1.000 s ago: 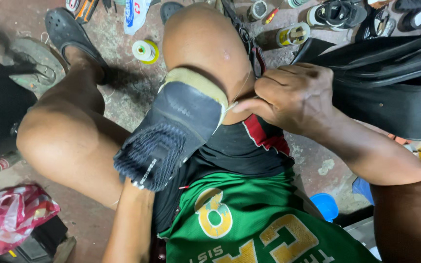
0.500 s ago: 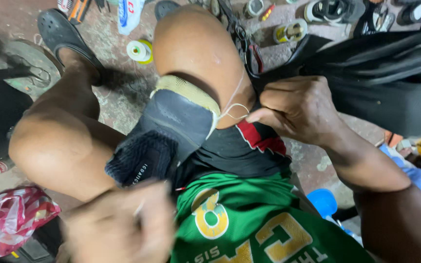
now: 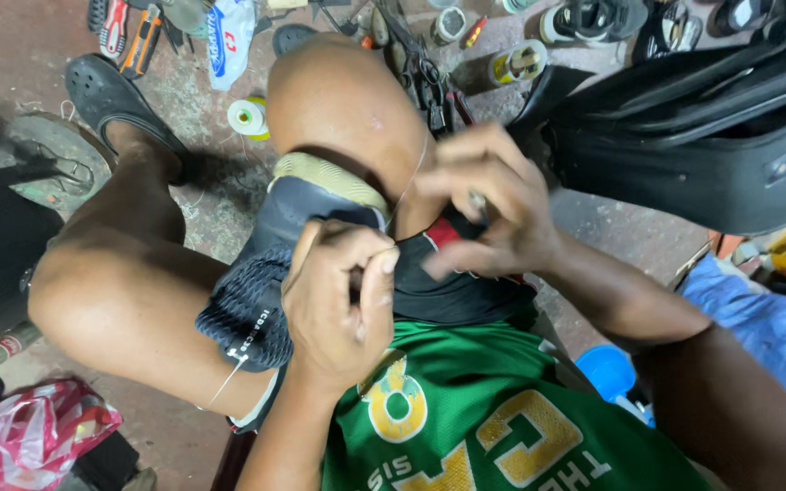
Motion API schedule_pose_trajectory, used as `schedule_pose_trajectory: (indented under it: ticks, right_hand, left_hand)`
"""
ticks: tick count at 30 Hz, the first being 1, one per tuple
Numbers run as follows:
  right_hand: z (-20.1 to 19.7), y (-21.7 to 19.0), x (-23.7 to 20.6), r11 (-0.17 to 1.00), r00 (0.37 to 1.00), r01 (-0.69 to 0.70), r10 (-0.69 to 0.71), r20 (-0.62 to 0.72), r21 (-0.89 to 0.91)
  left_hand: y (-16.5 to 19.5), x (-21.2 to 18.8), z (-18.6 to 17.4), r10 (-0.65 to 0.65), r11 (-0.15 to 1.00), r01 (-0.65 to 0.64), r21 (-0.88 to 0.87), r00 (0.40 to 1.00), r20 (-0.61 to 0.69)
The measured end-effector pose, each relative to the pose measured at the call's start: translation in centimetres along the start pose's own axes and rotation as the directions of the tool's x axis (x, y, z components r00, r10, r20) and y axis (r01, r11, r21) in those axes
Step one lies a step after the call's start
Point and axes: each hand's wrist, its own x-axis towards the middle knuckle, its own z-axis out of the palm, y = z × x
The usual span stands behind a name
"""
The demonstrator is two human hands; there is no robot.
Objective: The person sews the sole of a black shoe using a needle and thread. They repeatedly push the needle through the sole and pull the thread tight to secure the stitching.
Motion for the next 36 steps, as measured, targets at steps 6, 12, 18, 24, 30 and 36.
schedule_pose_trajectory:
  ticks: [6,12,18,24,30,36]
  right_hand:
    - [0.1,-0.7,-0.6,0.992,0.970,-0.118,0.123,0.210,-0.037]
    - [-1.7,-4.5,-2.5,0.901,0.870,-0.431,0.426,0.248,-0.036]
    - [-0.7,-6.2,-1.5,0.926,0.987,-0.158,0.140,-0.076,-0.343]
    - [1.9,-7.4,-3.4,0.917,0.930,-0.364,0.349,-0.115,-0.161]
    - [5.1,-5.4,-2.9,0.927,0.928,-0.367,0.371,0.030,-0.079]
    - [1.8,-3.6,-3.2,0.364,0.773,-0.555,0.557,0.303,0.748]
  left_hand:
    - [0.3,-1.0,-2.2,-0.266,0.729,0.315,-0.608,0.948,0.173]
    - [-0.2,-1.7,-4.5,-0.320,0.787,0.356,-0.504,0.934,0.161]
    - [-1.1,-2.6,-6.3,-0.399,0.675,0.301,-0.674,0.917,0.010]
    - [-1.7,-3.1,-6.5,-0.394,0.715,0.294,-0.635,0.919,-0.019]
    - [-1.5,-3.0,-6.1,-0.380,0.771,0.283,-0.571,0.924,-0.055]
    - [-0.1,-1.4,-5.3,0.063,0.998,-0.061,0.035,0.997,-0.041]
